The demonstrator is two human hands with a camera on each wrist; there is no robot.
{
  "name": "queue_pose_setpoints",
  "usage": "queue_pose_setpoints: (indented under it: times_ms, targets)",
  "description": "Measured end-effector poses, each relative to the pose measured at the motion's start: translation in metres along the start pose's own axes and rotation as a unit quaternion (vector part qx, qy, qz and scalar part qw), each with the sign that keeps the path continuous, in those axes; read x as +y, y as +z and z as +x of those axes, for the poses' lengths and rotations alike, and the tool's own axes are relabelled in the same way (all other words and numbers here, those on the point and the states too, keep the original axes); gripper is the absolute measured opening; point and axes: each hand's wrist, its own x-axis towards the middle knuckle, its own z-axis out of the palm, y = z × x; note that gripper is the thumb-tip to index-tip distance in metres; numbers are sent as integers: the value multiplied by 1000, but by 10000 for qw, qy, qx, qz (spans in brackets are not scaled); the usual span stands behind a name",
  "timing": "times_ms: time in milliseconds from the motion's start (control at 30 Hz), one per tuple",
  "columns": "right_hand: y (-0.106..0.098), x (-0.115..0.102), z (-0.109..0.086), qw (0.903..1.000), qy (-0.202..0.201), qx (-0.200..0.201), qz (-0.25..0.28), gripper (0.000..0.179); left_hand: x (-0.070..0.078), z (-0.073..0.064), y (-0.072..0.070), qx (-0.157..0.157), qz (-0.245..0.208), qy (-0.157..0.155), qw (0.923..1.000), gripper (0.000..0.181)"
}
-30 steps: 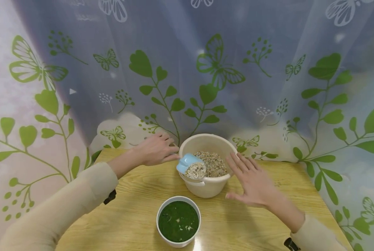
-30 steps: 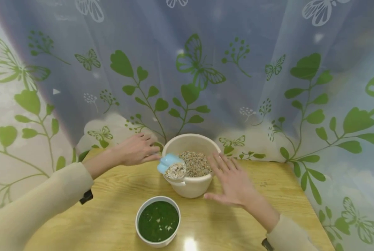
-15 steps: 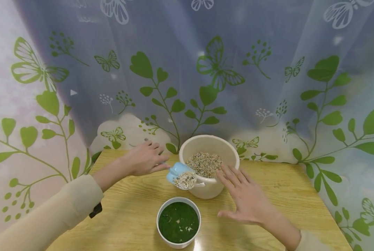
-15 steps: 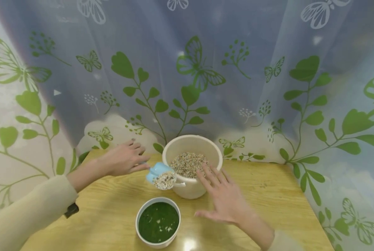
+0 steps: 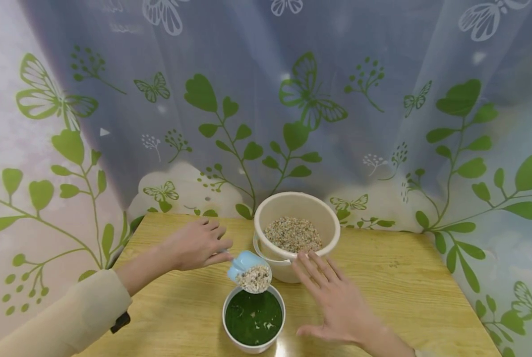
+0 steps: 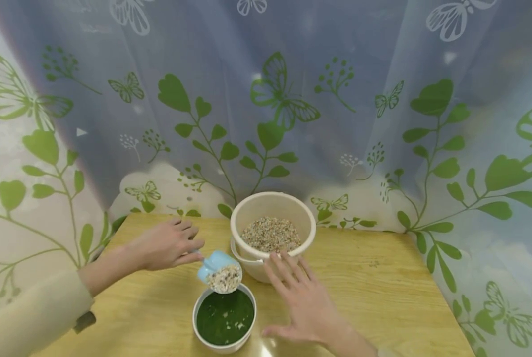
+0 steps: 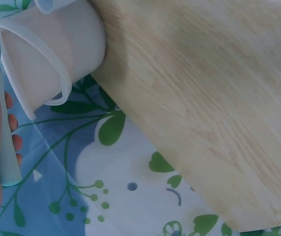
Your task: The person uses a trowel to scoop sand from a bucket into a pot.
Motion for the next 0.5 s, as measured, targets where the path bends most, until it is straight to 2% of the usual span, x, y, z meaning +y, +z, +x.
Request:
queue_pose_setpoints:
  times_ms: [133,500]
  targets:
    - [5,-11,-2,9999,-83,55,-96,118,5,-7,6,110,97,26,9999,34]
    - [17,-32,-4,9995,-53,-302,114,127,13,-20,14,173,176,139,9996,34]
